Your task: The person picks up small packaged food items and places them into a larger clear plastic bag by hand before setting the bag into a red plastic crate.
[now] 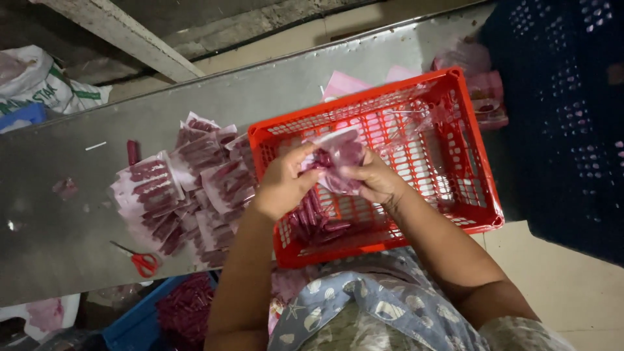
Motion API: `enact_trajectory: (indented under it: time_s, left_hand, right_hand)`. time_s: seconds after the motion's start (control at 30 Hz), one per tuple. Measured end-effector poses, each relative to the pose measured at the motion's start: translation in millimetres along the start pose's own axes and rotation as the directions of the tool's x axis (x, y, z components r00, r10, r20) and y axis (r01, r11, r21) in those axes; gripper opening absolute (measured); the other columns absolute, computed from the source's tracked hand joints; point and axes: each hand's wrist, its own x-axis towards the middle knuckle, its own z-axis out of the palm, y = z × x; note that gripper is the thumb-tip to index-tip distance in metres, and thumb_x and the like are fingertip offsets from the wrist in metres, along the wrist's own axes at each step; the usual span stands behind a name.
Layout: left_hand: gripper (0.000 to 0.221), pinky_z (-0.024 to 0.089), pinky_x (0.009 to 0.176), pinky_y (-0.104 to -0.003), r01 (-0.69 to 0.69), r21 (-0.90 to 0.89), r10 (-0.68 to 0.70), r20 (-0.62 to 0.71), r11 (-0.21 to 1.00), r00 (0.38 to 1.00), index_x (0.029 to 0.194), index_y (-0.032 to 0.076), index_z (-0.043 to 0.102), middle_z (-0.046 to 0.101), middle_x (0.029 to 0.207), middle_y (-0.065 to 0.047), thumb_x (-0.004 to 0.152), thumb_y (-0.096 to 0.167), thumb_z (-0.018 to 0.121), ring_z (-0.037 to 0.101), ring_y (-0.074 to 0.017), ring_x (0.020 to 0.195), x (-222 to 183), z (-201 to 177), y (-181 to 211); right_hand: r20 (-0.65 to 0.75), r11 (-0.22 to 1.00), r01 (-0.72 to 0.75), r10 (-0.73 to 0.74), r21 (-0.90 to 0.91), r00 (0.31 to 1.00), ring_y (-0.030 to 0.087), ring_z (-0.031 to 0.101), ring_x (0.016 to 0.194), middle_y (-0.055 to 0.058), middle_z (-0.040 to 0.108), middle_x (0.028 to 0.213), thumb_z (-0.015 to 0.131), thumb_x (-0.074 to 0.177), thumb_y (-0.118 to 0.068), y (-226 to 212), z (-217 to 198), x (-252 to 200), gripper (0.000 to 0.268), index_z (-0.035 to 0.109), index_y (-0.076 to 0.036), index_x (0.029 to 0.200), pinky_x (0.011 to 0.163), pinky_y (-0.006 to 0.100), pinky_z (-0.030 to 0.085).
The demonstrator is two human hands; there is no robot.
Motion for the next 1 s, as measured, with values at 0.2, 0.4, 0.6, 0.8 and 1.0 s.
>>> enact_trajectory:
  time_s: [0.2,0.4,0.6,0.8,1.0]
  left_hand:
    - [0.036,0.057,0.094,-0.036,0.065,0.237,-0.01,-0.226,0.969,0.974,0.111,0.022,0.078,0.075,0.111,-0.003,0.081,0.039,0.086,0.071,-0.0243,0.108,-10,5,2]
    - [0.022,0.06,0.085,-0.037,-0.163,0.267,0.241,-0.291,0.95,0.926,0.092,0.012,0.077,0.071,0.113,-0.006,0.082,0.028,0.087,0.073,-0.0305,0.1,-11,21,-36]
    - [0.018,0.059,0.079,-0.034,-0.25,0.23,0.328,-0.422,0.94,0.845,0.075,0.009,0.069,0.077,0.096,-0.009,0.078,0.008,0.087,0.074,-0.0276,0.088,-26,21,-23]
    - [0.015,0.061,0.083,-0.037,-0.14,0.423,0.333,-0.425,0.895,0.842,0.086,0.01,0.072,0.069,0.115,-0.006,0.079,0.013,0.085,0.071,-0.0318,0.103,-33,37,-26]
    - [0.014,0.059,0.072,-0.029,-0.164,0.24,0.268,-0.509,0.957,0.818,0.073,0.01,0.073,0.075,0.089,-0.003,0.075,0.004,0.086,0.074,-0.0236,0.083,-42,24,-15]
  right_hand:
    - [-0.147,0.989,-0.073,0.092,0.126,0.985,0.028,0.076,0.09,0.009,0.076,0.102,0.081,0.085,-0.011,-3,7,6,0.035,0.069,-0.011,0.118,0.077,0.052,0.065]
    - [-0.217,0.994,-0.007,0.031,0.111,0.976,0.027,0.077,0.086,0.012,0.077,0.097,0.078,0.086,0.0,7,0,16,0.024,0.073,-0.006,0.108,0.075,0.053,0.065]
    - [-0.146,0.932,-0.15,0.207,0.33,0.967,0.032,0.074,0.104,0.013,0.076,0.109,0.076,0.092,-0.023,3,2,9,0.021,0.07,-0.01,0.108,0.092,0.057,0.059]
    - [-0.263,0.959,-0.175,0.232,0.224,0.936,0.039,0.075,0.099,0.015,0.076,0.103,0.077,0.091,-0.016,22,-13,16,0.015,0.07,-0.008,0.102,0.087,0.06,0.06]
    - [-0.291,0.989,-0.052,0.092,0.14,0.952,0.041,0.076,0.094,0.022,0.076,0.096,0.078,0.088,-0.002,1,20,17,0.011,0.069,-0.002,0.095,0.083,0.061,0.062]
